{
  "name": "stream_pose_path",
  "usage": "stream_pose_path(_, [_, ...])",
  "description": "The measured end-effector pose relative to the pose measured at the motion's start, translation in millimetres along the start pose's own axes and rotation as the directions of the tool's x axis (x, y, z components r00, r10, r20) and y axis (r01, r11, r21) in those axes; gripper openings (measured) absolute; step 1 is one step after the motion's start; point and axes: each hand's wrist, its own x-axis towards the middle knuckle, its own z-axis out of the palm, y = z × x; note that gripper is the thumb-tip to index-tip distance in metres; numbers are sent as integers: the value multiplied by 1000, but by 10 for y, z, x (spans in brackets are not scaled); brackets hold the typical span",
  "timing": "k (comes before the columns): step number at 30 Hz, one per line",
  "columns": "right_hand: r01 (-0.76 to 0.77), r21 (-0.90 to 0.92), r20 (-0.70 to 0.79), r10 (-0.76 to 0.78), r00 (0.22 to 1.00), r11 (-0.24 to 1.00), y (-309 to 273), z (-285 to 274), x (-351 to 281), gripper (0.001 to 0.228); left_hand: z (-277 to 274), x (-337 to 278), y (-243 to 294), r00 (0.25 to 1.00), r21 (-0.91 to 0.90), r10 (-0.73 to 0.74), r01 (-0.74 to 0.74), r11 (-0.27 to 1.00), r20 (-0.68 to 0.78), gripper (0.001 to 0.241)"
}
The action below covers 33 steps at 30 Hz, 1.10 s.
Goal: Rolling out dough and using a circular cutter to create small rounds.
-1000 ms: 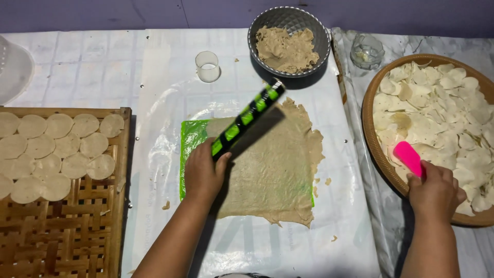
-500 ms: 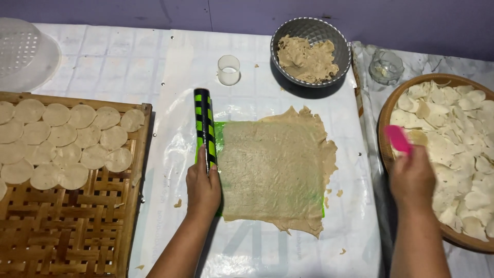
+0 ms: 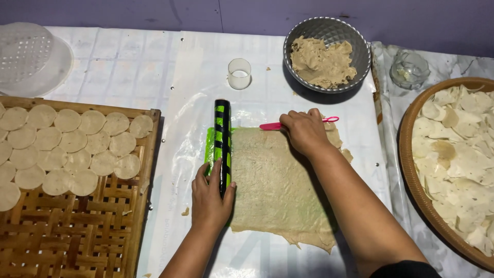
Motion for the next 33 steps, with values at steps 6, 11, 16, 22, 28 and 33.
stream_pose_path(6, [-8,-57,58,12,998,998,239,-69,-76,10,0,22,-20,1000,4,12,-12,1000,21,72])
stream_pose_path(11, [-94,-172,66,107,992,981,828,-277,-443,10,25,-5,-136,997,7,56,-56,998,-43,73])
stream_pose_path(16, [-169,-257,28,182,983,952,1389,-418,-880,9,-62,-12,-132,996,-34,46,-49,998,-74,65])
stream_pose_path(22, [-528,-36,-105,522,846,849,1436,-239,-1149,19,-61,-107,-186,986,-36,108,-113,993,-131,58])
stream_pose_path(28, [-671,52,17,672,741,739,1151,-284,-833,35,-131,-217,-221,981,-45,128,-136,990,-145,55])
stream_pose_path(33, [-588,-193,271,618,738,786,1288,-257,-415,45,-163,-341,-437,972,-55,122,-135,989,-199,51])
